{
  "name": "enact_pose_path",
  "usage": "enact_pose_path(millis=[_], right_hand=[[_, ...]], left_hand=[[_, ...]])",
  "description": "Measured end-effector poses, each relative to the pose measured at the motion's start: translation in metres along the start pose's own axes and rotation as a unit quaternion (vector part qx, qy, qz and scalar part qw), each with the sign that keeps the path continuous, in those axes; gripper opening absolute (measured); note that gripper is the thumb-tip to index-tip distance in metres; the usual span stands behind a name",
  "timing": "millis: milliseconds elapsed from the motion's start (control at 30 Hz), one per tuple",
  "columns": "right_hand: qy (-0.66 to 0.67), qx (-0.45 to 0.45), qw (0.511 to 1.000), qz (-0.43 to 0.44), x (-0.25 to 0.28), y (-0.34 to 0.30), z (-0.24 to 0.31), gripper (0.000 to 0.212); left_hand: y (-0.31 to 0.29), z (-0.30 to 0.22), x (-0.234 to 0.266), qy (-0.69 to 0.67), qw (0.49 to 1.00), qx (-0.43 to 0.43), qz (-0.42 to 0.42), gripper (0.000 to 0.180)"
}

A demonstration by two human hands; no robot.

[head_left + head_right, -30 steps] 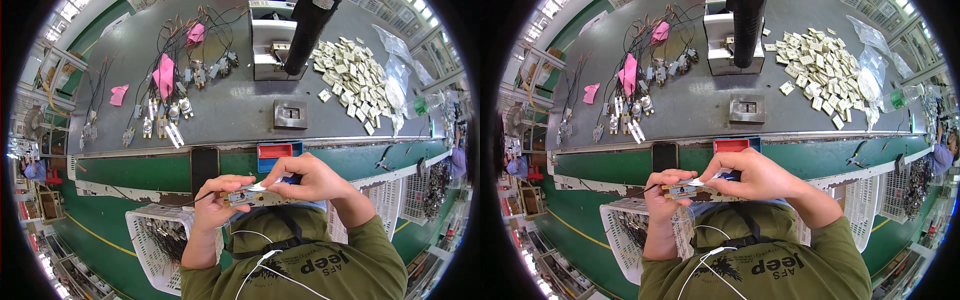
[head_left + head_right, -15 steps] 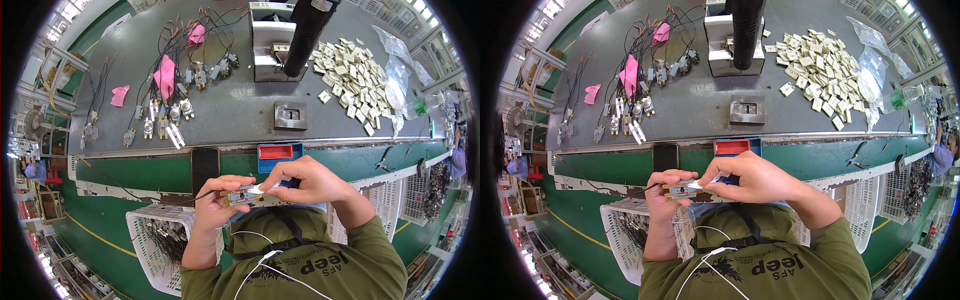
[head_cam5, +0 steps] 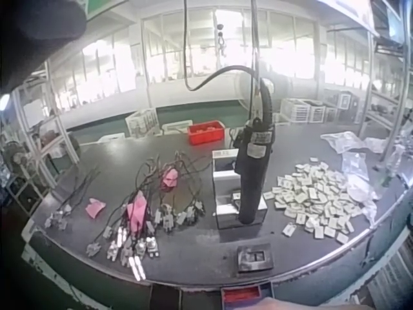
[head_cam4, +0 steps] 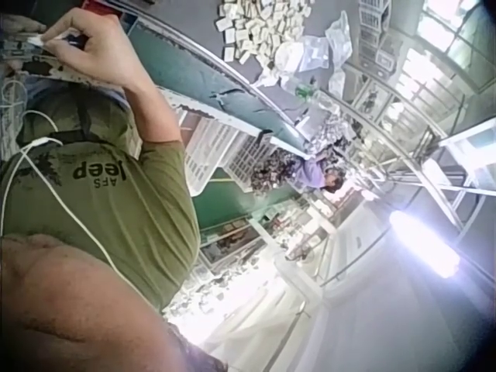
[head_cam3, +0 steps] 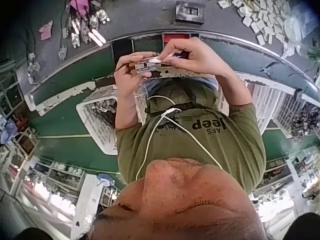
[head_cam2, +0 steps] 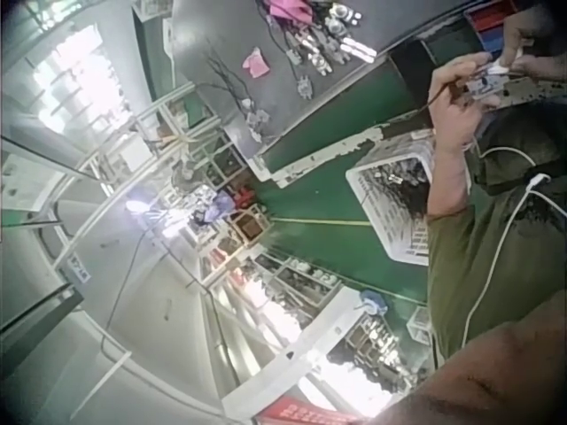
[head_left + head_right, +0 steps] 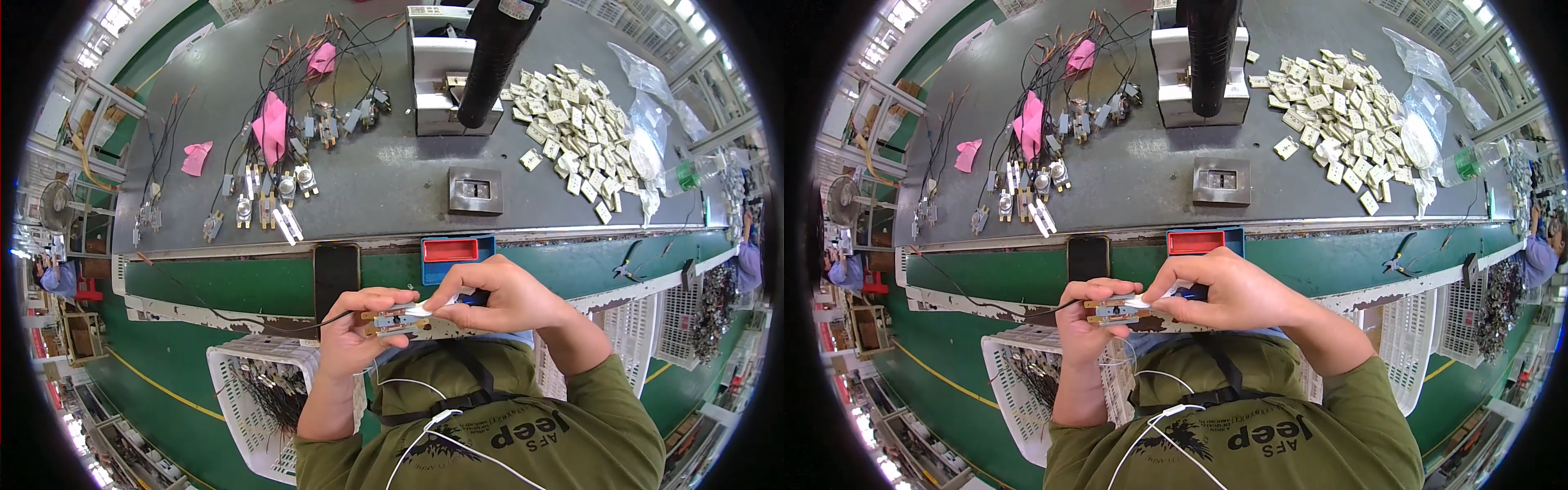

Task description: Wiping and cleaning small electronic components using a white cloth and placing them into a collection bin.

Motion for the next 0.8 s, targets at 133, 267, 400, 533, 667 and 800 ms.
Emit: enact_pose_path(millis=[133,267,400,533,667,800], right_hand=[[-0.004,0.015,1.0,-0.009,0.0013,-0.0005,0.0005,0.01],[-0.01,0.03,1.0,-0.002,0.001,0.0002,0.0017,0.01],[-0.002,0.003,1.0,-0.001,0.0026,0.0003,0.0027,0.01],[0.011,0.003,1.0,-0.017,0.0042,0.0009,0.0027,0.01],[-0.011,-0.034,0.999,0.028,0.0022,-0.0012,0.0039,0.011],[-0.017,-0.032,0.999,0.01,0.0048,-0.0002,0.0064,0.011]], left_hand=[[0.0003,-0.0006,0.0001,0.006,1.0,0.002,0.003,0.048],[0.0005,0.0,0.0002,0.004,1.0,0.0,0.005,0.048],[0.0011,-0.0004,0.0005,0.002,1.0,0.003,0.007,0.048],[0.0013,-0.0011,-0.0001,0.006,1.0,-0.005,0.01,0.049],[0.0016,-0.0003,-0.0001,0.012,1.0,-0.001,0.009,0.049],[0.0016,-0.0006,-0.0006,0.019,1.0,-0.007,0.012,0.05]])
Point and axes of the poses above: each hand's wrist, its own y-axis towards the middle knuckle, its own x-axis out of the back of the hand, z = x × y, the point moved 7 cm from there along y, towards the middle knuckle, and after that the axes turned 8 degrees about -z, right-handed, at the moved point
